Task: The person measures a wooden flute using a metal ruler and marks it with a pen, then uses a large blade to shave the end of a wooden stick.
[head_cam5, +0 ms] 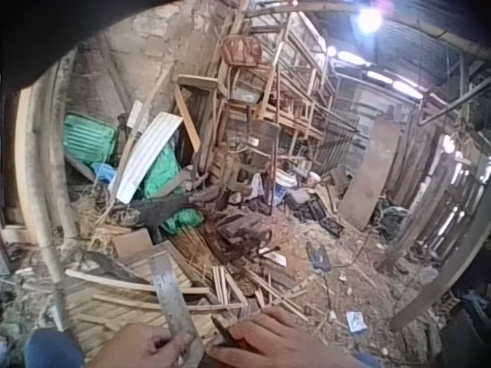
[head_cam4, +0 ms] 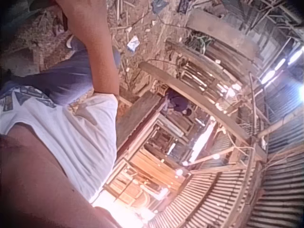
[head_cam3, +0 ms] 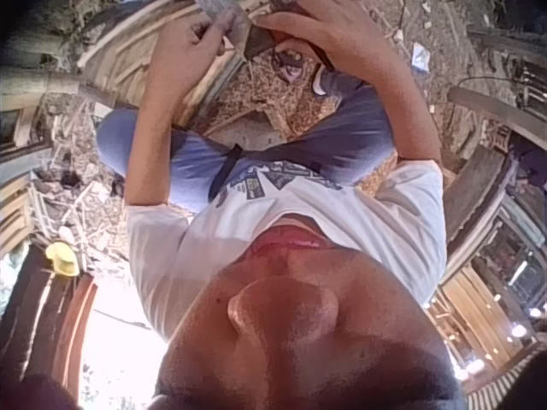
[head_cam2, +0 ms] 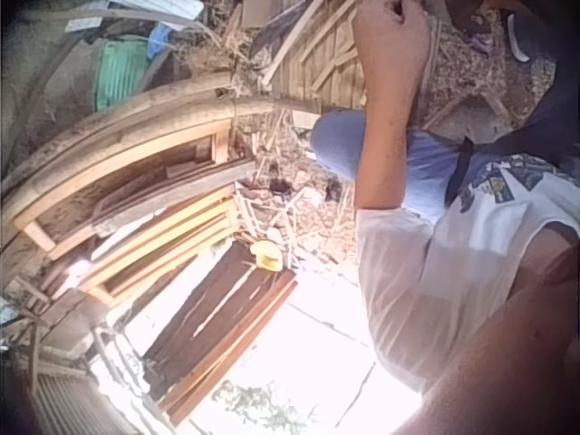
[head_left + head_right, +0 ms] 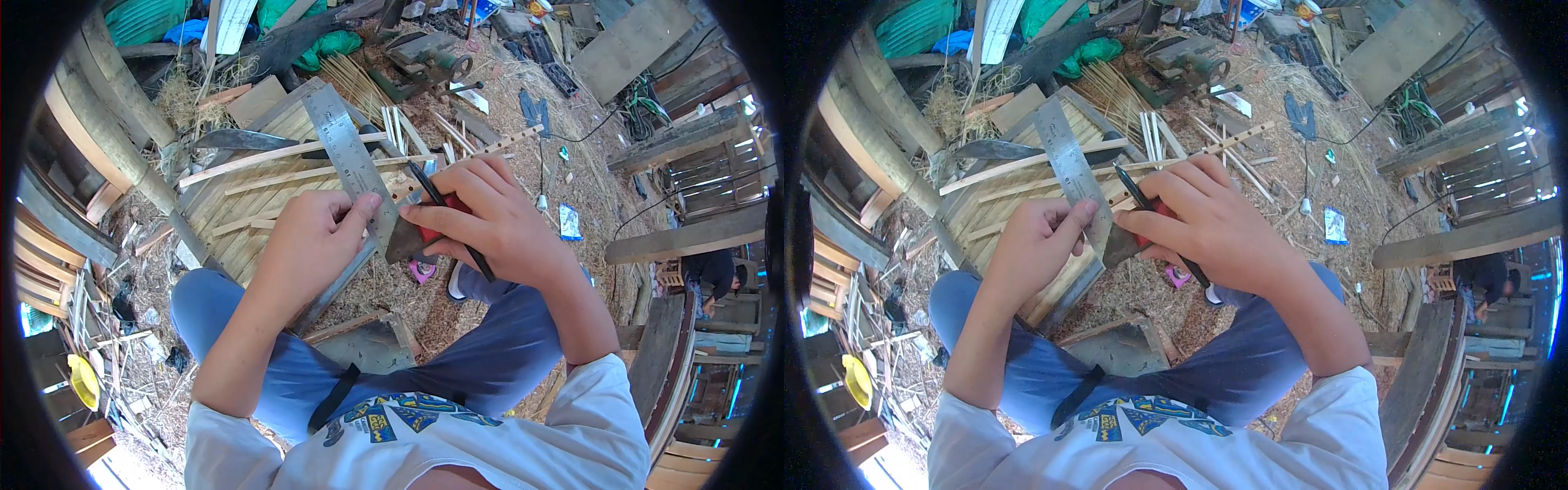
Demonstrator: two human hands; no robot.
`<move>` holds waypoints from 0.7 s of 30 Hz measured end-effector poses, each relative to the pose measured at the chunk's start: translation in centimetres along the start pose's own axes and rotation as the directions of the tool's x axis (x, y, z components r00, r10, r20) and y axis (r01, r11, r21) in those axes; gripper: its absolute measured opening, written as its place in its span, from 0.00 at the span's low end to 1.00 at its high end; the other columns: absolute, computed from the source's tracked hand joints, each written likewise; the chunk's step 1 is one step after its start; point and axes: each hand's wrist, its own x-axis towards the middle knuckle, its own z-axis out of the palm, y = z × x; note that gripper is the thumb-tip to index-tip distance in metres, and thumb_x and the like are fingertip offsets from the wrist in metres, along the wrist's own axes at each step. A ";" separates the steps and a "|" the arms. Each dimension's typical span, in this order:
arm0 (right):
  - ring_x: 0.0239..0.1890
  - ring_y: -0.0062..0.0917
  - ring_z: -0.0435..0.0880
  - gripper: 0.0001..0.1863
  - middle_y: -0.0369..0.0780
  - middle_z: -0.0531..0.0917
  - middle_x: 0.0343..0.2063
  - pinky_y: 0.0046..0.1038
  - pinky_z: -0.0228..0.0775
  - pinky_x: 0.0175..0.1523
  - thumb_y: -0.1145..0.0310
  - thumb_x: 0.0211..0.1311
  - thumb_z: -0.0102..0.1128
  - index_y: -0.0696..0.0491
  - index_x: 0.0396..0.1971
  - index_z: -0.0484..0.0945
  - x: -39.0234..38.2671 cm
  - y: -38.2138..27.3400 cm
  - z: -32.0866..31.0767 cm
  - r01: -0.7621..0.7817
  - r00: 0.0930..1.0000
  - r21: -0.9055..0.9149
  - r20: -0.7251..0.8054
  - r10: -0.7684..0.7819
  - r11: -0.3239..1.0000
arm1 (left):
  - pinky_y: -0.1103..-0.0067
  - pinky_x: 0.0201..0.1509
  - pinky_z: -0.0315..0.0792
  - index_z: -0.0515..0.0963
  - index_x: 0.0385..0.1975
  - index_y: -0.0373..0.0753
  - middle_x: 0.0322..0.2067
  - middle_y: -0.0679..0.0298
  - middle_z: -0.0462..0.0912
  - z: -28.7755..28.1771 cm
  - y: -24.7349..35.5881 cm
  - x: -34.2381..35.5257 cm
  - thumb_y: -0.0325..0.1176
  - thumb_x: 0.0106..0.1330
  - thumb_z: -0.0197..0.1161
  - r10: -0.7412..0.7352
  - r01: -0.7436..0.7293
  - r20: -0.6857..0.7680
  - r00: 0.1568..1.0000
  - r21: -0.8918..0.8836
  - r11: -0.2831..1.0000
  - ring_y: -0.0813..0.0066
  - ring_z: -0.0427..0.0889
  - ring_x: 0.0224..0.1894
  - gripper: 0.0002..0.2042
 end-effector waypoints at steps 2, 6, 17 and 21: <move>0.54 0.36 0.79 0.24 0.39 0.80 0.48 0.41 0.67 0.61 0.58 0.56 0.75 0.45 0.55 0.85 0.1 0.0 -0.2 0.009 1.000 0.020 -0.029 -0.008 1.000 | 0.79 0.29 0.65 0.85 0.31 0.31 0.19 0.70 0.78 0.0 -0.5 0.2 0.46 0.82 0.61 0.018 -0.018 -0.004 1.000 0.005 1.000 0.86 0.72 0.23 0.23; 0.52 0.35 0.81 0.24 0.37 0.81 0.45 0.40 0.68 0.60 0.58 0.54 0.76 0.44 0.53 0.86 0.2 0.1 -0.2 -0.019 0.997 0.033 -0.073 0.021 0.999 | 0.79 0.28 0.63 0.85 0.31 0.31 0.18 0.72 0.75 -0.1 -0.6 0.4 0.46 0.82 0.60 0.039 -0.039 0.001 0.999 0.028 0.999 0.86 0.70 0.23 0.23; 0.50 0.34 0.82 0.25 0.36 0.83 0.43 0.40 0.70 0.57 0.58 0.50 0.79 0.45 0.50 0.87 0.2 0.3 0.1 -0.003 0.989 0.044 -0.151 0.010 0.999 | 0.70 0.27 0.67 0.81 0.26 0.29 0.16 0.60 0.77 0.2 -0.3 -0.2 0.47 0.82 0.59 0.110 -0.112 -0.057 0.992 -0.040 0.993 0.72 0.71 0.19 0.26; 0.51 0.35 0.83 0.24 0.36 0.83 0.43 0.40 0.71 0.57 0.58 0.50 0.79 0.45 0.49 0.87 0.3 0.3 0.1 -0.001 0.988 0.041 -0.155 0.007 0.999 | 0.68 0.26 0.64 0.80 0.26 0.30 0.15 0.61 0.75 -0.1 -0.2 -0.1 0.46 0.82 0.59 0.107 -0.105 -0.041 0.993 0.049 0.993 0.73 0.66 0.18 0.25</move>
